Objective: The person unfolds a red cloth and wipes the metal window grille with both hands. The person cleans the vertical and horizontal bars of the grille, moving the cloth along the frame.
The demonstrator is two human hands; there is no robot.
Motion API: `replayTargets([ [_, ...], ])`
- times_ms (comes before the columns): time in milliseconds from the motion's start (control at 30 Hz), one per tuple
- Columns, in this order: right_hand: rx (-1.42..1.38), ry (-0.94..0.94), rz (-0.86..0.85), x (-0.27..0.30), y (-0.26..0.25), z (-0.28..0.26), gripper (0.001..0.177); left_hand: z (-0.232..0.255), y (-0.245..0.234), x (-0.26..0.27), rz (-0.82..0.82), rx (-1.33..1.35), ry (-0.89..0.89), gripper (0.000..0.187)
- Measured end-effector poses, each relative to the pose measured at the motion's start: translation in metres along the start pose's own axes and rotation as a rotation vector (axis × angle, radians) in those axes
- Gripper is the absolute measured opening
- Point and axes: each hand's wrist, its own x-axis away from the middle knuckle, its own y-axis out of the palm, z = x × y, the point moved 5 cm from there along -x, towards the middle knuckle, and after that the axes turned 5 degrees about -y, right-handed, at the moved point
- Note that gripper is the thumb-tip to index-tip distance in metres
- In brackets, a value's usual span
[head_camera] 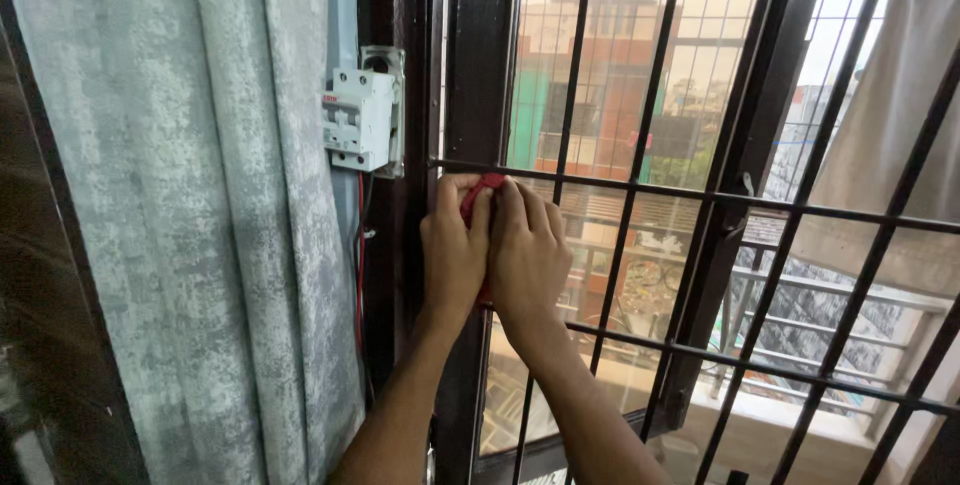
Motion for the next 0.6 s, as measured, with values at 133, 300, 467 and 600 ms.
replayTargets([
  [133,0.027,0.003,-0.031,-0.002,0.002,0.004,0.03,0.002,0.001,0.001,0.005,-0.05,-0.032,0.022],
  [300,0.028,-0.011,-0.111,-0.002,0.003,0.006,0.033,0.002,0.002,-0.003,-0.026,-0.116,-0.033,0.022],
  [467,0.001,-0.015,-0.141,-0.001,0.002,0.003,0.032,-0.001,0.001,-0.001,-0.061,-0.126,-0.065,0.023],
  [600,0.0,-0.035,-0.194,0.007,-0.003,0.001,0.03,-0.006,0.0,0.01,-0.096,-0.169,-0.1,0.026],
])
